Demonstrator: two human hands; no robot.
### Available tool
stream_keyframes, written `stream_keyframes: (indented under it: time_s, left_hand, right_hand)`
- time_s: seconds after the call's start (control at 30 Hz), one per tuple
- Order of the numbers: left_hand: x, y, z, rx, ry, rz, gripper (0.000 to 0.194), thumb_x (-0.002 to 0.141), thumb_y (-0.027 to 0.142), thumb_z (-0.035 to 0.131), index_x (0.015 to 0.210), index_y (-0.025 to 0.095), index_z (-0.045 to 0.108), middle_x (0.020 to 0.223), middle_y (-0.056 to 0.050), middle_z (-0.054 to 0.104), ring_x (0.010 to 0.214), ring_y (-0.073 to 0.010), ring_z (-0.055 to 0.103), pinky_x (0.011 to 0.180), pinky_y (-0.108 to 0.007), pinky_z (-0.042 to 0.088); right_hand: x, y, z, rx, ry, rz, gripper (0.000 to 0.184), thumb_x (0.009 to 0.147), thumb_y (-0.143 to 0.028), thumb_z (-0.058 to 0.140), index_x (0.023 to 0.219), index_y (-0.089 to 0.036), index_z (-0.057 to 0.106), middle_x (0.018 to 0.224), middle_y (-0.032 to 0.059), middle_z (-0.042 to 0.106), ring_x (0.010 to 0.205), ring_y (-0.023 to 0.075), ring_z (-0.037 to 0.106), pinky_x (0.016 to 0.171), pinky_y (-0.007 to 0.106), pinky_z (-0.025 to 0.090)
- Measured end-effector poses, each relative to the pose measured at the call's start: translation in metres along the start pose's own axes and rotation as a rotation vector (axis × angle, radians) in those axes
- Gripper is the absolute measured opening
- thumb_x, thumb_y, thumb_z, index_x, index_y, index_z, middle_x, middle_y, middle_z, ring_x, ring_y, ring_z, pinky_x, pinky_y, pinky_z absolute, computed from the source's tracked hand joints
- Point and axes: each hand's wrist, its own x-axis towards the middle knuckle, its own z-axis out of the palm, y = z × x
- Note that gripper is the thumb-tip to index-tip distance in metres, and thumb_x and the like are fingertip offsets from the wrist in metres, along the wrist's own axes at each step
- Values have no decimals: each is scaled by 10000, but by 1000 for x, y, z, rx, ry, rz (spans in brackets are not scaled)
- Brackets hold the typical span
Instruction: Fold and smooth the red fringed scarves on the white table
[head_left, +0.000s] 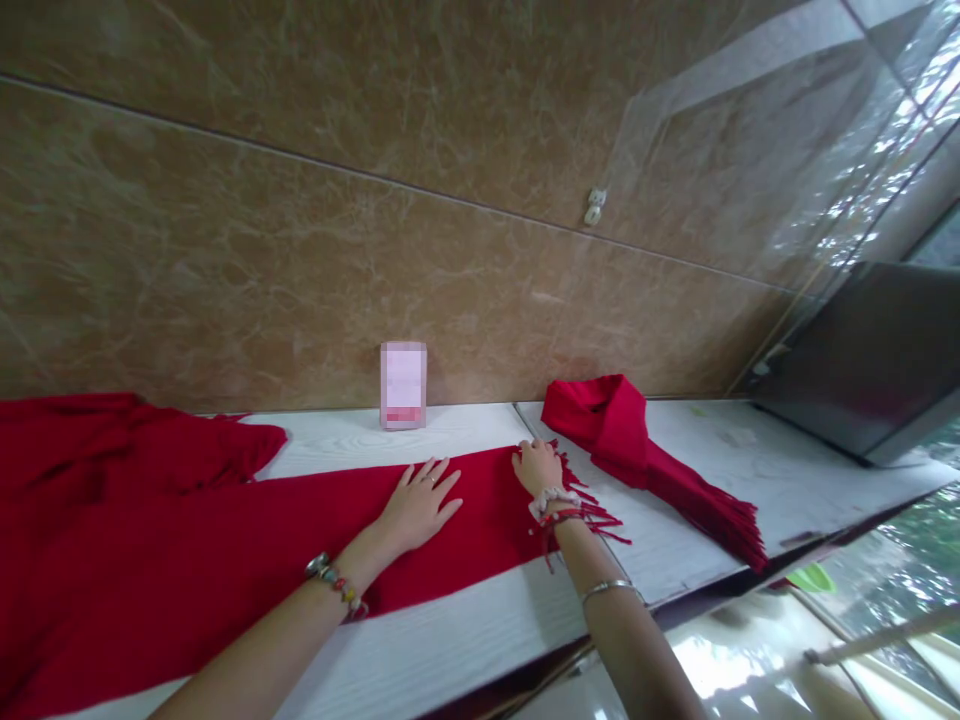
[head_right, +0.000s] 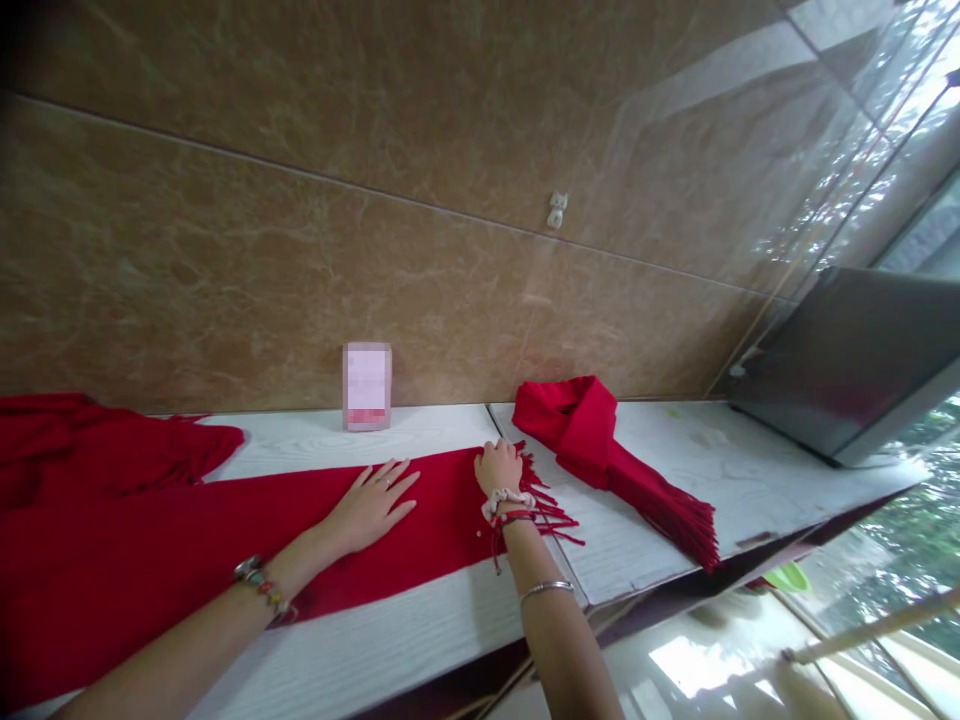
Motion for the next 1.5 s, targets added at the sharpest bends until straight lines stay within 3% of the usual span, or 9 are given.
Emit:
stream_keyframes:
  time_s: [0.23,0.33,0.4,0.47,0.73,1.0,1.17,1.3,1.5]
  left_hand:
    - [1,6,-6,7,-30,-31,469,885,397,313,1306,206,385,1395,-78,305,1289,-245,241,1032,-449,203]
    - [1,6,-7,12,-28,-38,465,885,391,311,1303,203,391,1396,-74,304,1288,-245,242,1034,-446,202]
    - [1,6,-7,11,-23,-35,463,883,388,313,1299,202,397,1392,-75,314,1286,-247,248,1031,-449,208]
    - [1,6,-8,8,-20,-34,462,880,389,315,1295,205,400,1388,-76,320,1283,-250,254,1025,-455,218]
    - [2,3,-2,-4,-4,-18,464,875,393,302,1295,219,394,1395,-69,310,1282,-255,253,1014,-470,223]
    - [3,4,-5,-5,-26,-40,462,877,384,313,1296,209,397,1391,-68,318,1283,-250,253,1026,-460,209]
    - [3,4,-4,-23,-15,-34,462,874,393,311,1291,215,401,1393,-70,313,1284,-254,250,1022,-467,212]
    - [3,3,-3,-26,-14,-33,464,874,394,307,1292,215,399,1397,-70,305,1284,-255,248,1021,-472,208]
    - [2,4,-6,-45,-26,-42,464,873,388,322,1293,207,401,1390,-71,321,1287,-255,243,1029,-467,198]
  right_hand:
    - [2,21,-6,-46,70,190,317,844,-226,362,1057,-114,568,1073,181,540,1025,291,474,787,399,389]
    - [0,8,-8,46,101,21,331,849,-207,361,1131,-148,525,1084,137,548,1022,230,475,815,341,386]
    - [-3,-5,-7,104,53,-154,327,859,-213,359,1139,-178,523,1082,98,555,1011,183,483,831,284,379]
    - [-4,-13,-5,93,-5,-199,297,860,-248,377,1088,-196,559,1074,84,558,1008,181,486,827,277,381]
    - [1,21,-7,5,20,173,319,851,-246,362,1034,-117,590,1061,183,544,1006,280,493,767,376,410]
    - [-8,-9,-14,70,-72,-87,291,842,-249,382,1031,-192,596,1035,77,586,963,178,536,774,245,418]
    - [-11,15,-16,-4,-76,138,308,797,-188,407,1026,-126,603,1037,178,576,947,281,552,694,343,448]
    - [-9,37,-25,-31,-32,245,321,823,-189,359,1001,-138,620,1006,175,590,939,266,557,702,328,445]
    - [-9,14,-24,99,-74,-85,297,830,-174,373,995,-193,618,1014,64,625,937,155,555,795,216,397]
